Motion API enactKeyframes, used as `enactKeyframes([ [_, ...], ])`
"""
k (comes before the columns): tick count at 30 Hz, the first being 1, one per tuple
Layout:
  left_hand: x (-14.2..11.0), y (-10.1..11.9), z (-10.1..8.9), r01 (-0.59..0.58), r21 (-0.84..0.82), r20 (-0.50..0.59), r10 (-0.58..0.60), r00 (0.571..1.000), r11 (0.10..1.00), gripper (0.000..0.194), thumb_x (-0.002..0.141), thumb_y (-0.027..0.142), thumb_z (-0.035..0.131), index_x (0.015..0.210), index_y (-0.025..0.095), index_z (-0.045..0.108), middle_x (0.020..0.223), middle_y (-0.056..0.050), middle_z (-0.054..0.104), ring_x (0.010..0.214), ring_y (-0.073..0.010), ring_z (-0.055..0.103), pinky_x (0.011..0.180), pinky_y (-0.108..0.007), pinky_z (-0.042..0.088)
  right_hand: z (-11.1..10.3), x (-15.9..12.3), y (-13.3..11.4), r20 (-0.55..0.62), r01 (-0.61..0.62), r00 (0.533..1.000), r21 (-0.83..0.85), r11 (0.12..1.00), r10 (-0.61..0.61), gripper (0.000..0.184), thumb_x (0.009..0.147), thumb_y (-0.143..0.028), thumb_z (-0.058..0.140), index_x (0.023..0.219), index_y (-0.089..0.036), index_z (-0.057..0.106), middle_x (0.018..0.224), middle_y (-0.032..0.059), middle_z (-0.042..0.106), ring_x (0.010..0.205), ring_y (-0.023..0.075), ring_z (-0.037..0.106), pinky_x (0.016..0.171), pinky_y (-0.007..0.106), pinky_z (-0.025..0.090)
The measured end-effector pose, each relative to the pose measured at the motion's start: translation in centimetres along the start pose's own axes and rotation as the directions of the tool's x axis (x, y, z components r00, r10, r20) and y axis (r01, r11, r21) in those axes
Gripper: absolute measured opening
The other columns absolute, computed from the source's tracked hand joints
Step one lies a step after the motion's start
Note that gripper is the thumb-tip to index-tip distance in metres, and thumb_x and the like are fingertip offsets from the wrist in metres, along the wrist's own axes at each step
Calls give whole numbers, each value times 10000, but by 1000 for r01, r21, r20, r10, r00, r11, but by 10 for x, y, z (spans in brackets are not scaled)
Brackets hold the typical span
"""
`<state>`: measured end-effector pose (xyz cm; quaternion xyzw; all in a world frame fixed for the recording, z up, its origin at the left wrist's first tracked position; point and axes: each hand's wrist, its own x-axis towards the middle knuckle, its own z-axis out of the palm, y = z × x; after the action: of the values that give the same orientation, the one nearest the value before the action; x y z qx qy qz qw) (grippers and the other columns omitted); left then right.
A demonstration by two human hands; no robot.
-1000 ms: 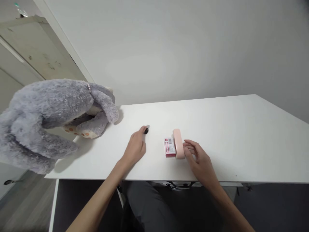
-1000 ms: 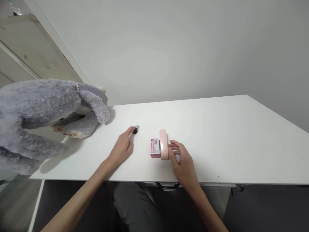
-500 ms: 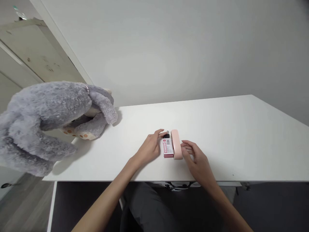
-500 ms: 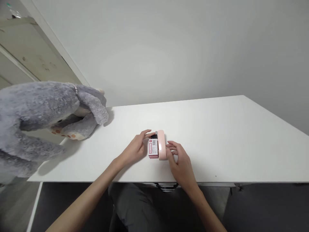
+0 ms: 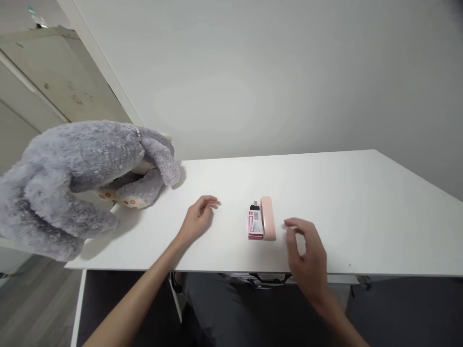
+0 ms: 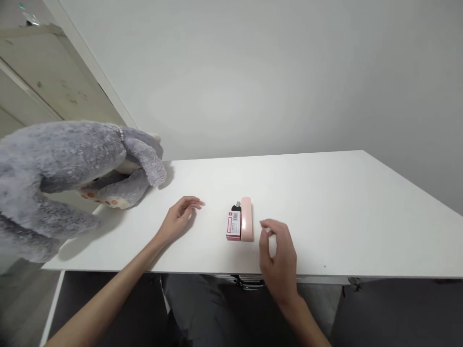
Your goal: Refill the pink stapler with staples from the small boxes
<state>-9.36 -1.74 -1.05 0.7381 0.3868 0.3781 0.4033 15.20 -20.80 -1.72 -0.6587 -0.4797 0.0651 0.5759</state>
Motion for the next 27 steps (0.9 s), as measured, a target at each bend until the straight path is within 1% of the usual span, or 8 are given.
enactKeyframes([
  [1, 1, -6, -13, 19, 10, -9, -19, 1000, 1000, 234, 930, 238, 553, 1128, 179, 663, 1113, -110, 787, 999, -224, 737, 974, -416, 537, 2, -9, -9, 1, 67, 998, 18, 998, -67, 204, 1071, -317, 486, 1134, -242, 665, 1120, 132, 728, 1110, 300, 703, 984, 495, 581],
  [3, 5, -18, -38, 46, -14, -38, -46, 998, 999, 205, 926, 282, 573, 1065, 171, 675, 1014, -97, 790, 867, -204, 730, 905, -389, 544, 14, -30, -30, 187, 179, 962, 121, 976, -200, 232, 1066, -239, 484, 1189, -266, 679, 1137, 112, 756, 1127, 280, 725, 970, 450, 610],
  [5, 12, -28, -57, 71, -18, -79, -72, 994, 997, 205, 880, 303, 606, 1021, 171, 676, 945, -78, 785, 737, -179, 700, 787, -351, 537, 36, -48, -49, 448, 247, 846, 151, 957, -289, 329, 1060, -223, 500, 1344, -262, 661, 1332, 111, 738, 1291, 270, 678, 1078, 441, 586],
  [8, 22, -36, -73, 114, -65, -155, -123, 980, 991, 251, 803, 314, 633, 1000, 165, 673, 928, -82, 782, 668, -169, 681, 632, -299, 479, 83, -61, -66, 622, 339, 729, 35, 940, -286, 485, 1078, -210, 411, 1534, -143, 561, 1589, 145, 584, 1523, 285, 495, 1286, 506, 400],
  [11, 25, -38, -78, 116, -155, -206, -147, 967, 981, 276, 769, 315, 635, 991, 153, 671, 925, -99, 781, 622, -158, 662, 564, -280, 436, 127, -50, -71, 661, 333, 734, -153, 930, -154, 567, 1121, -279, 301, 1607, -34, 462, 1718, 180, 381, 1629, 306, 309, 1340, 532, 270],
  [16, 20, -39, -76, 112, -160, -224, -146, 963, 981, 238, 753, 283, 622, 946, 154, 674, 870, -75, 763, 605, -141, 640, 574, -279, 443, 167, -4, -65, 627, 302, 779, -366, 880, -6, 628, 1135, -426, 299, 1657, -96, 414, 1765, 157, 264, 1660, 365, 186, 1345, 599, 106],
  [21, 16, -41, -76, 100, -124, -227, -126, 966, 987, 212, 764, 287, 602, 924, 166, 672, 842, -58, 755, 602, -141, 634, 577, -275, 434, 168, 23, -47, 583, 242, 806, -483, 841, 103, 700, 1129, -454, 285, 1667, -11, 343, 1774, 210, 206, 1667, 364, 145, 1341, 547, 112],
  [27, 16, -42, -77, 100, -139, -227, -130, 965, 985, 216, 762, 285, 604, 928, 167, 675, 853, -54, 751, 617, -141, 641, 594, -276, 434, 143, 28, -16, 608, 287, 792, -452, 844, 56, 732, 1121, -470, 263, 1670, 11, 307, 1773, 225, 190, 1669, 322, 160, 1341, 504, 153],
])
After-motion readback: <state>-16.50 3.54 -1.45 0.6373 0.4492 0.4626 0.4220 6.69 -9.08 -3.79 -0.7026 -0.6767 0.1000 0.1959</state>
